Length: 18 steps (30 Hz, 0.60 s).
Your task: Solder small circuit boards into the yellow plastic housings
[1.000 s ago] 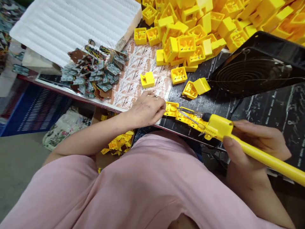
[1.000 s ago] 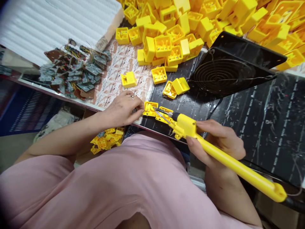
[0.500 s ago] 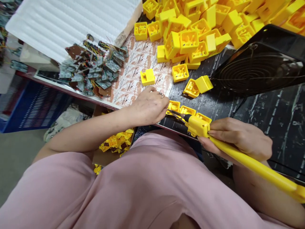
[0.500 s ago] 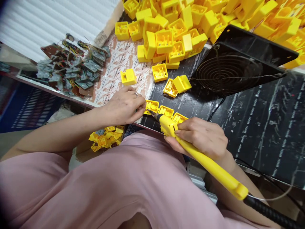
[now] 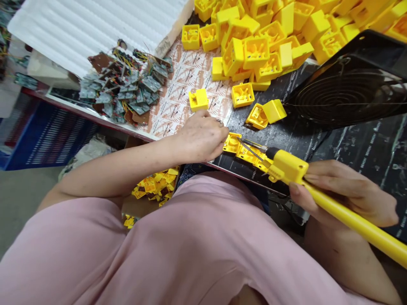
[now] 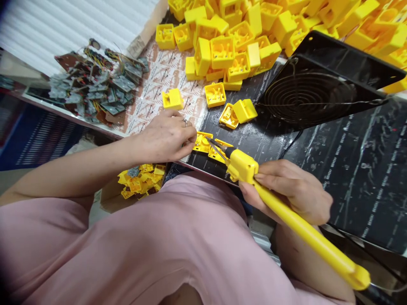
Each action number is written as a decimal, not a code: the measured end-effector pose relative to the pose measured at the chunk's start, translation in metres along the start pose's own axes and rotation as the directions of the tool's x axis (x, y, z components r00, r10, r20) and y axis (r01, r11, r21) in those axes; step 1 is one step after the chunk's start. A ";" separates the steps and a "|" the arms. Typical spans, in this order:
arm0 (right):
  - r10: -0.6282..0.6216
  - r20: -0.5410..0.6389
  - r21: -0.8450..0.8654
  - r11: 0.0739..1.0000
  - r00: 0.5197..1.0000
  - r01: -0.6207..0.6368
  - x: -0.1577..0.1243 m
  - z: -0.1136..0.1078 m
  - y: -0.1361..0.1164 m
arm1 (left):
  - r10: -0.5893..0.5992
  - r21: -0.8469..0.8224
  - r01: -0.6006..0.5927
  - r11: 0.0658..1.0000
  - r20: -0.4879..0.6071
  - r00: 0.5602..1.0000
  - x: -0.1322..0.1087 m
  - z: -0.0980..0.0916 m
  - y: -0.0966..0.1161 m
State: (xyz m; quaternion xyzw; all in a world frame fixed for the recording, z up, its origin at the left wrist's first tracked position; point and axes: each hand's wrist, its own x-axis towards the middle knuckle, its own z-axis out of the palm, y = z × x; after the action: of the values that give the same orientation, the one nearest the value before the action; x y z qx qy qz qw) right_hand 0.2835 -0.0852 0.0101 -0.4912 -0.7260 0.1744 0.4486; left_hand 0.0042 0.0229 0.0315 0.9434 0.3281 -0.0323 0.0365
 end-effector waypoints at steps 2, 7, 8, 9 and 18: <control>-0.046 -0.149 0.028 0.998 0.988 0.051 -0.001 0.008 -0.003 | -0.010 -0.010 0.010 1.000 0.000 1.000 0.001 0.002 0.002; -0.183 -0.279 -0.056 0.983 0.943 0.174 -0.003 0.024 -0.002 | -0.081 -0.090 0.072 0.993 -0.097 0.992 -0.006 0.002 0.000; -0.210 -0.287 -0.086 0.977 0.934 0.194 -0.003 0.026 0.000 | -0.124 -0.139 0.099 0.985 -0.182 0.976 -0.012 0.000 -0.004; -0.225 -0.297 -0.110 0.973 0.928 0.201 -0.003 0.027 0.002 | -0.187 -0.203 0.131 0.970 -0.288 0.939 -0.020 -0.001 -0.010; -0.086 -0.356 -0.124 0.991 0.930 0.045 -0.004 0.027 -0.001 | -0.422 -0.356 0.254 0.899 -0.554 0.718 -0.100 0.043 -0.014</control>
State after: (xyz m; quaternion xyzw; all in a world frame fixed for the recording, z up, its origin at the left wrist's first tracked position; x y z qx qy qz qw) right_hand 0.2607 -0.0839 -0.0055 -0.5151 -0.6560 0.0247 0.5511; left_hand -0.0841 -0.0312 -0.0036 0.8113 0.4910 0.3147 0.0410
